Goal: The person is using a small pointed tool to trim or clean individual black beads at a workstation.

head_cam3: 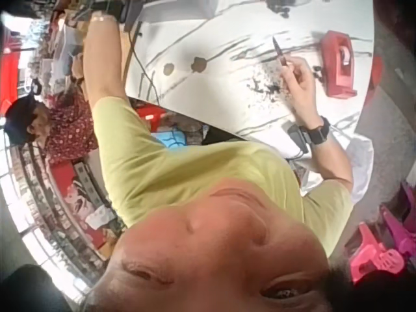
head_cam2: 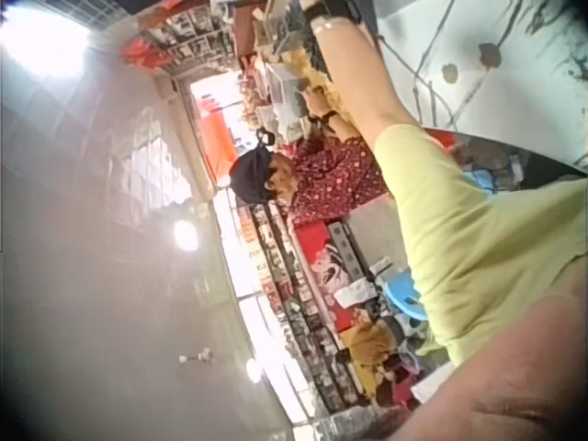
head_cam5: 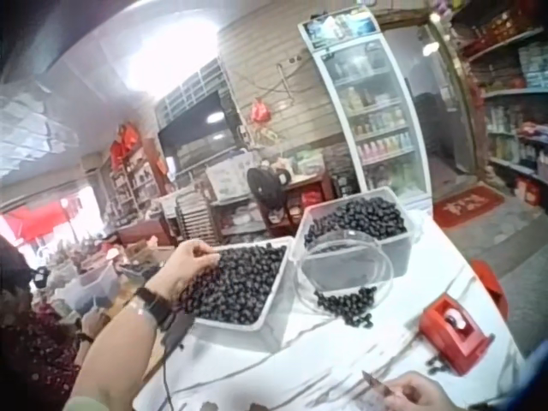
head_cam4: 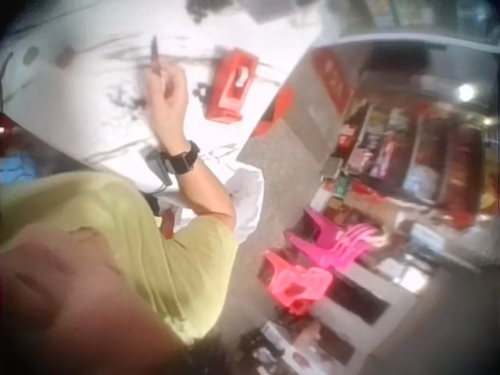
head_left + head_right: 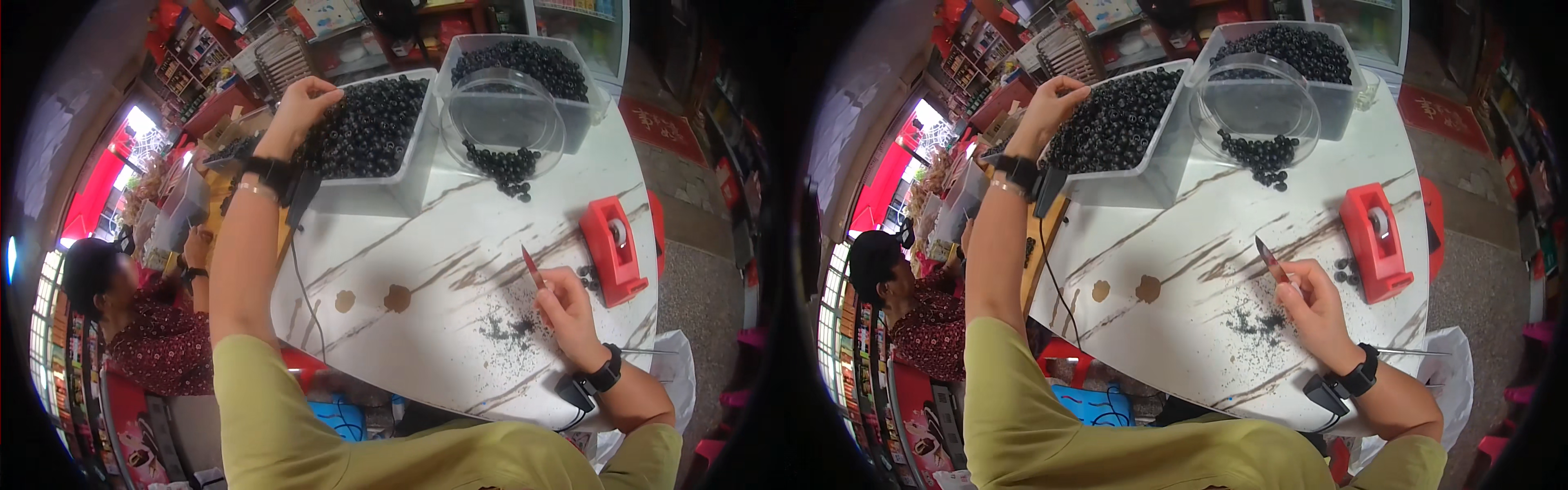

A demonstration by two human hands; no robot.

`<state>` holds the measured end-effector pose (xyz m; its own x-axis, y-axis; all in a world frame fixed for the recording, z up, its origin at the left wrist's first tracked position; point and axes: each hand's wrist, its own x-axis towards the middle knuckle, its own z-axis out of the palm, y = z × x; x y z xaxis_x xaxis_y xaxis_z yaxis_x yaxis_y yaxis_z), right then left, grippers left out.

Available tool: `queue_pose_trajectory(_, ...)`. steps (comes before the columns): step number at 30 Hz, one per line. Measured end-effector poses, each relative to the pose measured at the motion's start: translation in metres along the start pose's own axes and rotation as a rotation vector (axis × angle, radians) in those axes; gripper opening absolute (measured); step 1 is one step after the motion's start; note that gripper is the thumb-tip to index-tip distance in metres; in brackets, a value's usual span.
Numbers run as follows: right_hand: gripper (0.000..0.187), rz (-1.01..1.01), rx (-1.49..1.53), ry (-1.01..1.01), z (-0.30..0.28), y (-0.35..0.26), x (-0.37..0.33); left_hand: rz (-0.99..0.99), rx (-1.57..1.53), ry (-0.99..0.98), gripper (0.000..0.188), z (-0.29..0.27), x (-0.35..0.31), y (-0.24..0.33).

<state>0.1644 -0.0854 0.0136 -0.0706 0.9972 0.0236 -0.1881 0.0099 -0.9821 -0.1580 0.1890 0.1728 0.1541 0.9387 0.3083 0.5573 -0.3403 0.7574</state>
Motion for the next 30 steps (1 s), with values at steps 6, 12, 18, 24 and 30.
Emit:
queue_pose_trajectory(6,0.017,-0.017,-0.042,0.021,-0.004,0.005,0.005,-0.012,0.228,0.067,0.02,0.005,0.078,-0.035)
queue_pose_trajectory(12,0.017,0.015,-0.035,0.041,-0.004,0.006,0.006,-0.024,0.376,0.063,0.018,0.024,0.112,-0.05)
queue_pose_trajectory(18,0.017,0.026,-0.027,0.013,-0.007,0.007,0.007,-0.027,0.474,0.038,0.02,0.029,0.123,-0.045)
queue_pose_trajectory(24,0.018,0.04,-0.026,0.0,-0.008,0.007,0.006,0.022,0.287,-0.02,0.022,0.054,0.129,-0.023)
queue_pose_trajectory(30,0.017,0.05,-0.007,0.002,-0.008,0.004,0.006,0.022,0.213,-0.153,0.016,0.088,0.147,-0.014)
